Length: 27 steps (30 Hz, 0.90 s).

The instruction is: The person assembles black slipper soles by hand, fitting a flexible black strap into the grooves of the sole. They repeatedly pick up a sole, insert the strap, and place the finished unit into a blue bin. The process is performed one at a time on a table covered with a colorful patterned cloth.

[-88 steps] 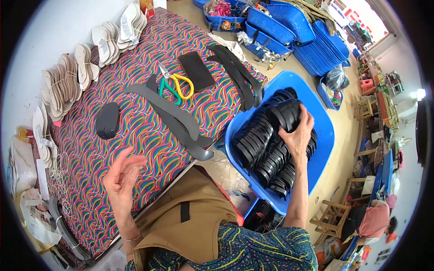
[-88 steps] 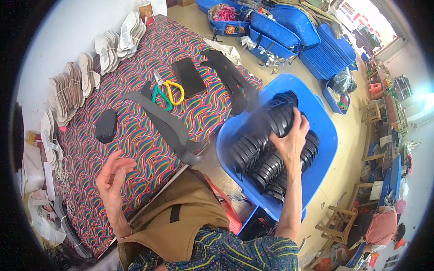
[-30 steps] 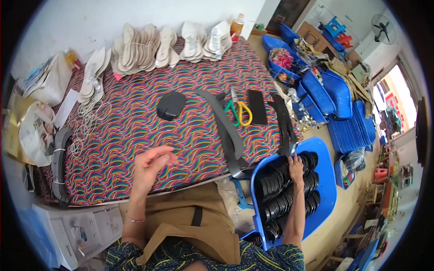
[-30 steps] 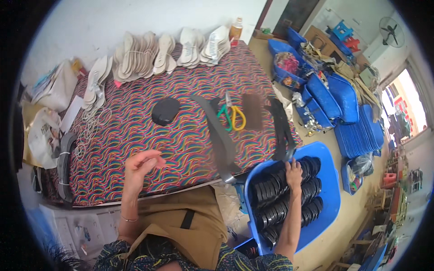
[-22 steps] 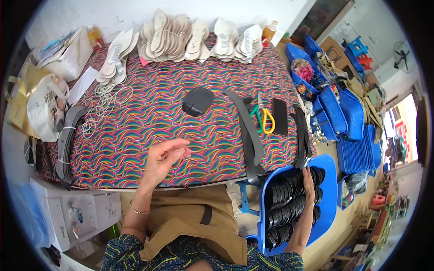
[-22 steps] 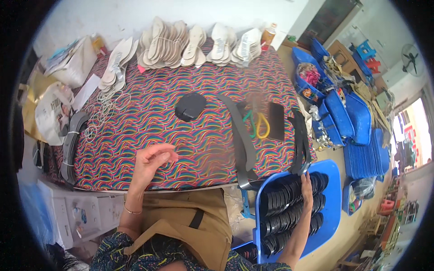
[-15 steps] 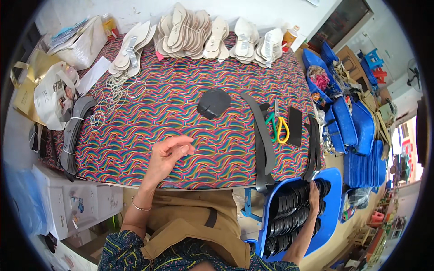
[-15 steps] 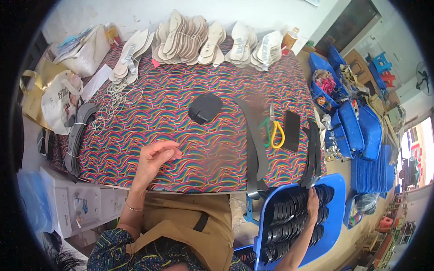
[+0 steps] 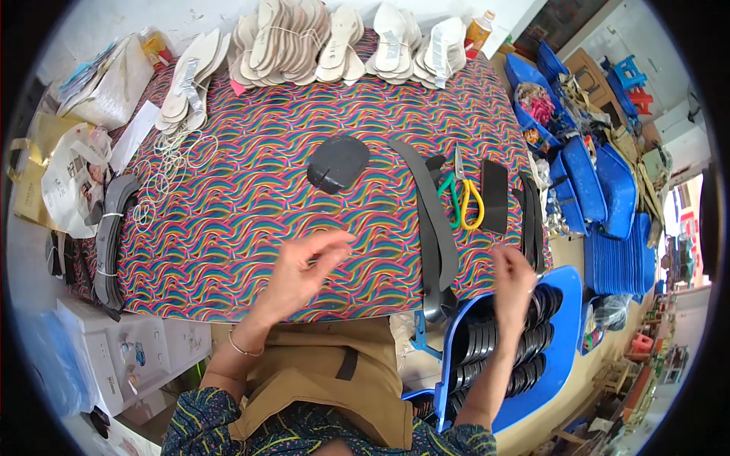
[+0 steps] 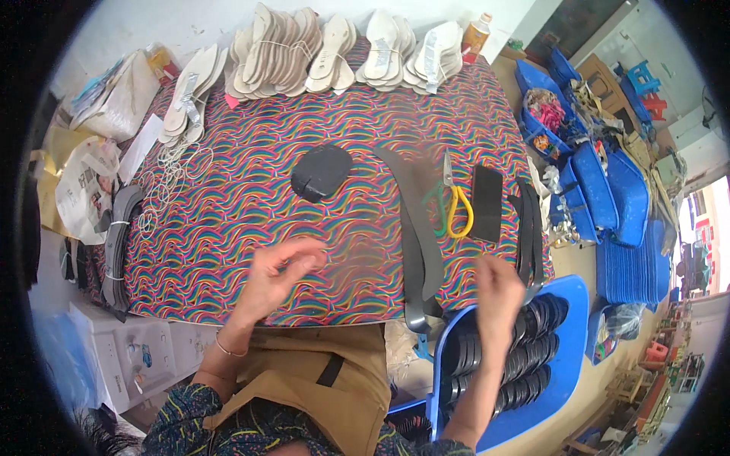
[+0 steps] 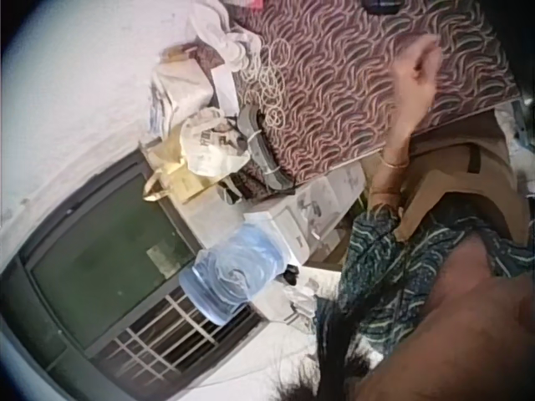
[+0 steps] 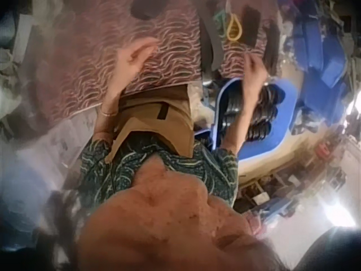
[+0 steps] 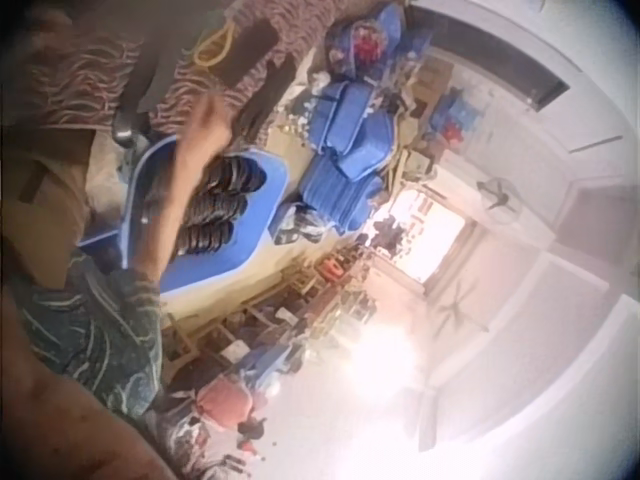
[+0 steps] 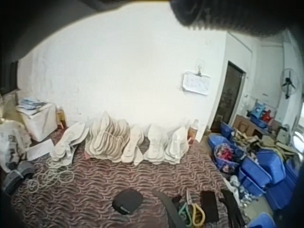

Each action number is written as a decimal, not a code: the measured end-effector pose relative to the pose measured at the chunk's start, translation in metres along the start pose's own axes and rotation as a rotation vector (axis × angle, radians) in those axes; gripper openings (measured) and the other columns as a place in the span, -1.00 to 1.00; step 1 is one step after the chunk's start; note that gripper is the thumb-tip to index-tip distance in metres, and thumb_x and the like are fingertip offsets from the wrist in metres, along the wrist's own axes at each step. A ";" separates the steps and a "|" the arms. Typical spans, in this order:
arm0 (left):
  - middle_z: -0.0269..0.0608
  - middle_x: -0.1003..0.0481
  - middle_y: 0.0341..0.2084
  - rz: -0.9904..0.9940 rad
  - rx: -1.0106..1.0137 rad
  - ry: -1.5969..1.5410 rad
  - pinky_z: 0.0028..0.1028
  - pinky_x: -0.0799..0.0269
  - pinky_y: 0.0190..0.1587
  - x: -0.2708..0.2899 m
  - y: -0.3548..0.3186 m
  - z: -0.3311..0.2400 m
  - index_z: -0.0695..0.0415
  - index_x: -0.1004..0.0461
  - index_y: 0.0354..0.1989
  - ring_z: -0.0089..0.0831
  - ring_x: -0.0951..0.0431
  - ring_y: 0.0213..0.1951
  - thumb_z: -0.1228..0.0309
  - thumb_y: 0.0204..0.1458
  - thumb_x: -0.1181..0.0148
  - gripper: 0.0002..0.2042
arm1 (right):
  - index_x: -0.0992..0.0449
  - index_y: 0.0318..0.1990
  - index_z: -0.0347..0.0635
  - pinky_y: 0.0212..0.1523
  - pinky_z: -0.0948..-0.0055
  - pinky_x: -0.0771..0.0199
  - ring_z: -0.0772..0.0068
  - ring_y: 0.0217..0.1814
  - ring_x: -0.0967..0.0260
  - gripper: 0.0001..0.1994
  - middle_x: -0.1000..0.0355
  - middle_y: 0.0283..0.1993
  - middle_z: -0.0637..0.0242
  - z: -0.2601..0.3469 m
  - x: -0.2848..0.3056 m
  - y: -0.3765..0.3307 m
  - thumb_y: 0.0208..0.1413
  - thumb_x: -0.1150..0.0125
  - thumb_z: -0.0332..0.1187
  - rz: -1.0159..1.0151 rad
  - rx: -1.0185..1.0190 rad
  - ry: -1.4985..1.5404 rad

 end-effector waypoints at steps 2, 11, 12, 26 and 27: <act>-0.11 -0.62 -0.27 0.078 -0.057 0.043 -0.47 -0.52 -0.17 -0.024 0.003 -0.014 0.26 -0.53 -0.01 -0.44 -0.62 -0.22 0.57 0.16 -0.16 -0.77 | -0.58 -0.19 -0.31 -0.26 0.30 -0.48 0.10 -0.30 -0.52 -0.78 -0.53 -0.31 0.07 0.027 -0.040 0.005 0.03 -0.35 -0.39 0.053 0.195 -0.155; -0.05 -0.55 -0.22 0.255 -0.195 0.143 -0.32 -0.49 -0.14 -0.094 0.016 -0.008 0.24 -0.48 0.01 -0.15 -0.59 -0.13 0.55 0.11 -0.19 -0.73 | -0.43 -0.28 -0.27 -0.47 0.43 -0.33 0.48 -0.49 -0.37 -0.83 -0.40 -0.48 0.34 0.017 -0.071 0.008 0.04 -0.33 -0.49 0.130 0.015 0.175; -0.07 -0.56 -0.21 0.267 -0.148 0.102 -0.33 -0.49 -0.13 -0.096 0.017 -0.003 0.24 -0.48 0.02 -0.20 -0.59 -0.12 0.53 0.14 -0.18 -0.73 | -0.43 -0.29 -0.27 -0.51 0.50 -0.30 0.59 -0.50 -0.35 -0.85 -0.39 -0.49 0.41 0.016 -0.069 0.010 0.06 -0.31 -0.50 0.123 -0.021 0.290; -0.06 -0.37 0.02 0.069 -0.165 -0.003 -0.31 -0.40 0.01 -0.047 0.036 0.013 0.13 -0.33 0.25 -0.25 -0.45 -0.01 0.52 0.06 -0.22 -0.48 | -0.44 -0.12 -0.26 -0.59 0.62 -0.38 0.60 -0.49 -0.38 -0.87 -0.49 -0.32 0.31 0.098 -0.106 -0.013 0.20 -0.17 -0.54 0.032 -0.118 1.132; -0.04 -0.36 0.03 0.036 -0.221 0.080 -0.29 -0.40 0.02 -0.048 0.035 0.014 0.12 -0.31 0.26 -0.19 -0.44 0.01 0.53 0.04 -0.22 -0.46 | -0.45 -0.11 -0.25 -0.59 0.64 -0.37 0.62 -0.48 -0.38 -0.87 -0.49 -0.32 0.32 0.094 -0.103 -0.011 0.20 -0.17 -0.53 0.002 -0.123 1.103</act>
Point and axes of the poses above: each hand's wrist, its own y-axis towards the middle knuckle, its own x-axis out of the back of the hand, z = x × y, the point moved 6 cm from there along y, towards the middle knuckle
